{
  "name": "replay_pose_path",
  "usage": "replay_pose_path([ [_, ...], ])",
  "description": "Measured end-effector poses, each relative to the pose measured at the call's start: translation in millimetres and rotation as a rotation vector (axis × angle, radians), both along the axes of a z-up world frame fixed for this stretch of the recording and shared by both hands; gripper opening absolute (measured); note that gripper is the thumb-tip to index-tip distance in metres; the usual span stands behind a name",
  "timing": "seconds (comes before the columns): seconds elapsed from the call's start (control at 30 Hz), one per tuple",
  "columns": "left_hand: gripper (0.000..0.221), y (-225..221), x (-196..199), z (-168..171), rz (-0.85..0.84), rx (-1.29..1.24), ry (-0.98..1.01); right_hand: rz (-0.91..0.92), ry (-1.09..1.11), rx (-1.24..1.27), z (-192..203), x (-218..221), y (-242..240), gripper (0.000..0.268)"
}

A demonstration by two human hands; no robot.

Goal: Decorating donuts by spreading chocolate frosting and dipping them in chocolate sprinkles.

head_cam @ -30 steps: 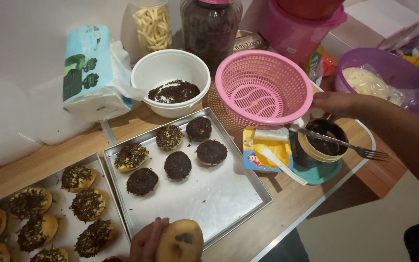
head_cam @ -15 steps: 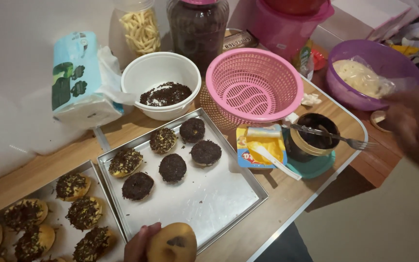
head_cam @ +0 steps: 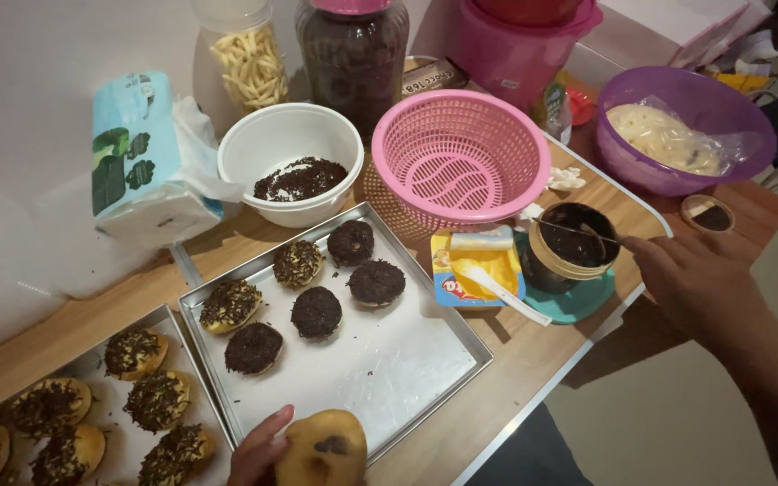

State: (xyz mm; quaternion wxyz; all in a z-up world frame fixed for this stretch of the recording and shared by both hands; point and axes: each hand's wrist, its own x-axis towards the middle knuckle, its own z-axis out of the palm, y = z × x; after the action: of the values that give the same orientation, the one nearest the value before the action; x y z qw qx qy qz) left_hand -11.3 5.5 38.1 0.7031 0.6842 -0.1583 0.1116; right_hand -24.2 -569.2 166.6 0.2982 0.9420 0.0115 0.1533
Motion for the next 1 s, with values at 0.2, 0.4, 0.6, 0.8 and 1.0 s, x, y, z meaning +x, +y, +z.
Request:
replay_pose_path([
  [0.2,0.031,-14,-2,36,0.080,0.168,-0.141,0.061,-0.334,-0.165,42,-19,1,0.030],
  [0.4,0.035,-32,5,25,0.160,0.105,-0.214,0.026,-0.217,-0.400,82,-14,31,0.027],
  [0.6,0.105,-77,-12,73,0.410,0.009,0.051,0.209,-0.139,-0.383,67,20,16,0.046],
  [0.8,0.045,-10,17,-5,-0.034,0.071,-0.146,0.172,-0.024,-0.155,79,18,25,0.010],
  [1.0,0.049,-43,1,62,0.225,0.372,-0.279,-0.189,0.086,0.507,73,17,-5,0.017],
])
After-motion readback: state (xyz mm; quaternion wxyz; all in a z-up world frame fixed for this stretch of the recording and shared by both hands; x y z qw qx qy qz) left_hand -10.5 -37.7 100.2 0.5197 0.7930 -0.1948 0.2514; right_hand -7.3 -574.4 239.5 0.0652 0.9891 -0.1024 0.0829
